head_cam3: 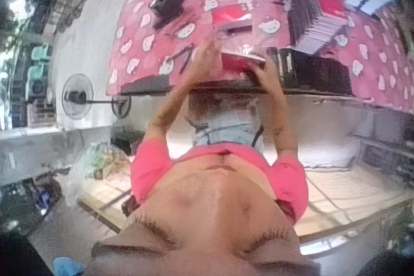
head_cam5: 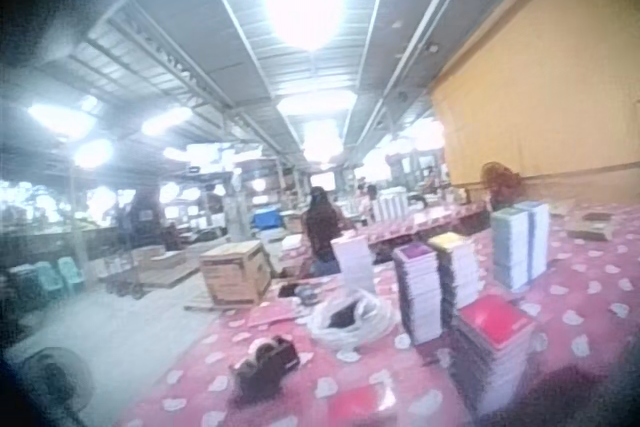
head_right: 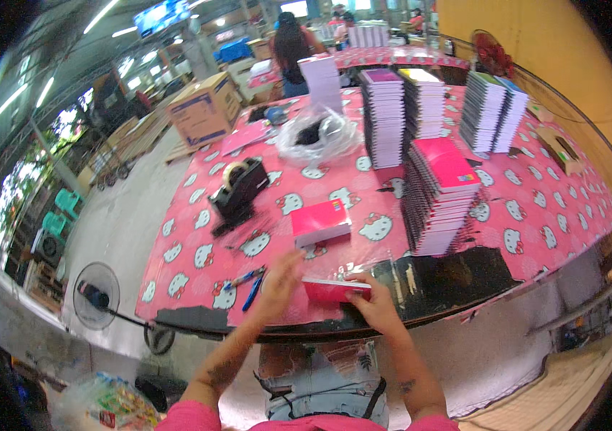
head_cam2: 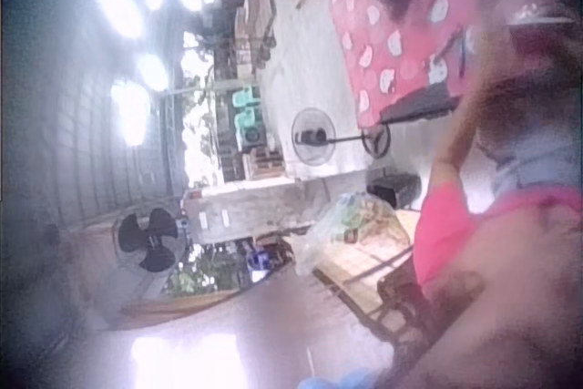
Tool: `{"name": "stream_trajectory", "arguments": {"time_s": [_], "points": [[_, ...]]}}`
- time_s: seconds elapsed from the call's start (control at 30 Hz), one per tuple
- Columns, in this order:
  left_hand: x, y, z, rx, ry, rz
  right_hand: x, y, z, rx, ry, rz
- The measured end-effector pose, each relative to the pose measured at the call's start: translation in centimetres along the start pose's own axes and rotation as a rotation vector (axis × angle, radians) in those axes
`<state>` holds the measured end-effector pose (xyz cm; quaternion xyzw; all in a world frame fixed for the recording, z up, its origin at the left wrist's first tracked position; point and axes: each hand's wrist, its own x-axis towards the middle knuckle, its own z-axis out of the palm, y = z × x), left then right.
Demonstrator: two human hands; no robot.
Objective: The person wraps individual pink notepads in clear plastic film and stacks them into piles on a table.
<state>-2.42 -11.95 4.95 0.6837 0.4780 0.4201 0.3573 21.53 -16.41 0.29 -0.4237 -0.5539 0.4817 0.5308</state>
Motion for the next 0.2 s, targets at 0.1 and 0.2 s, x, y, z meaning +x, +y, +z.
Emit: {"name": "stream_trajectory", "arguments": {"time_s": [0.1,0.2], "points": [[5.5,-7.0,-7.0,0.430,0.389,0.328,0.1,-0.4,0.9,-0.040,-0.070,0.005],[8.1,-8.2,-9.3,0.618,0.262,0.151,0.5,0.6,0.5,0.050,-0.104,0.068]]}}
